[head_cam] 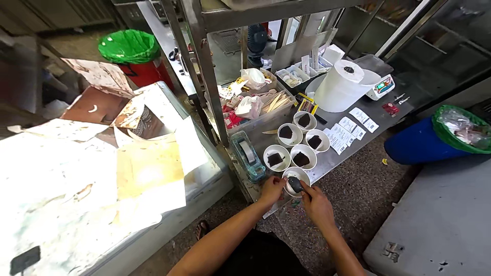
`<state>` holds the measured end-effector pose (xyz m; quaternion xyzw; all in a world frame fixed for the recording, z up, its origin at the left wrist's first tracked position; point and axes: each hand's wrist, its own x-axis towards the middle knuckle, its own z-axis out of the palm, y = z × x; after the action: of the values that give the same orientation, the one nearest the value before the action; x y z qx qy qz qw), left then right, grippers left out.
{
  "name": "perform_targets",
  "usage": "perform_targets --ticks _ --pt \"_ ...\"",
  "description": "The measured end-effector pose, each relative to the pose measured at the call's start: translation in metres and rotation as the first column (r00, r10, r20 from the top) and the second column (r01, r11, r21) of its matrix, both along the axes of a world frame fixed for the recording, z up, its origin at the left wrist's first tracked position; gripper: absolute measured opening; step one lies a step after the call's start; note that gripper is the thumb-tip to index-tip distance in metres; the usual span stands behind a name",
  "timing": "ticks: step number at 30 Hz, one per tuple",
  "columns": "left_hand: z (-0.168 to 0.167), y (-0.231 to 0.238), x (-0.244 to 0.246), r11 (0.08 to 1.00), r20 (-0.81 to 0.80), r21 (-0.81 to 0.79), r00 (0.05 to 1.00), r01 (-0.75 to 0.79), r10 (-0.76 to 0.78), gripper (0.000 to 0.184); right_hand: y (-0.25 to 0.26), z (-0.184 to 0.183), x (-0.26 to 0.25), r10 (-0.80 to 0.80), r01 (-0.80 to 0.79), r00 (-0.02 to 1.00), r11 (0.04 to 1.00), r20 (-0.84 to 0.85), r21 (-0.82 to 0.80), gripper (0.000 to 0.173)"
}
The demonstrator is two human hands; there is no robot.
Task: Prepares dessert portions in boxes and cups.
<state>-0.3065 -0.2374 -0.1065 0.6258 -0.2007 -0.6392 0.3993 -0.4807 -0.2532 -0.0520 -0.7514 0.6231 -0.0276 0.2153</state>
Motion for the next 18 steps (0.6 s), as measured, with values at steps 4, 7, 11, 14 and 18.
perform_targets --ticks 4,7,11,14,18 --pt "0.004 0.000 0.001 1.000 -0.002 0.010 1.000 0.004 -0.004 0.051 -0.009 0.002 -0.012 0.006 -0.003 0.997 0.999 0.083 -0.033 0.039" --pt "0.001 0.001 0.001 1.000 -0.029 0.007 1.000 0.000 0.000 0.053 -0.013 0.002 -0.018 -0.027 0.030 0.985 0.999 0.172 -0.016 0.040" --pt "0.000 0.005 0.002 1.000 -0.083 0.000 0.996 -0.009 0.009 0.051 -0.006 -0.008 -0.022 0.052 0.015 0.961 0.971 0.270 -0.239 0.041" --pt "0.006 0.015 0.009 1.000 -0.094 -0.004 0.996 0.008 -0.008 0.048 0.011 -0.023 -0.015 0.229 -0.143 0.959 0.899 0.166 -0.414 0.038" --pt "0.017 0.051 0.034 0.995 -0.063 -0.041 0.994 0.092 -0.095 0.044 0.018 -0.038 -0.008 0.276 -0.240 0.961 0.819 -0.010 -0.521 0.035"
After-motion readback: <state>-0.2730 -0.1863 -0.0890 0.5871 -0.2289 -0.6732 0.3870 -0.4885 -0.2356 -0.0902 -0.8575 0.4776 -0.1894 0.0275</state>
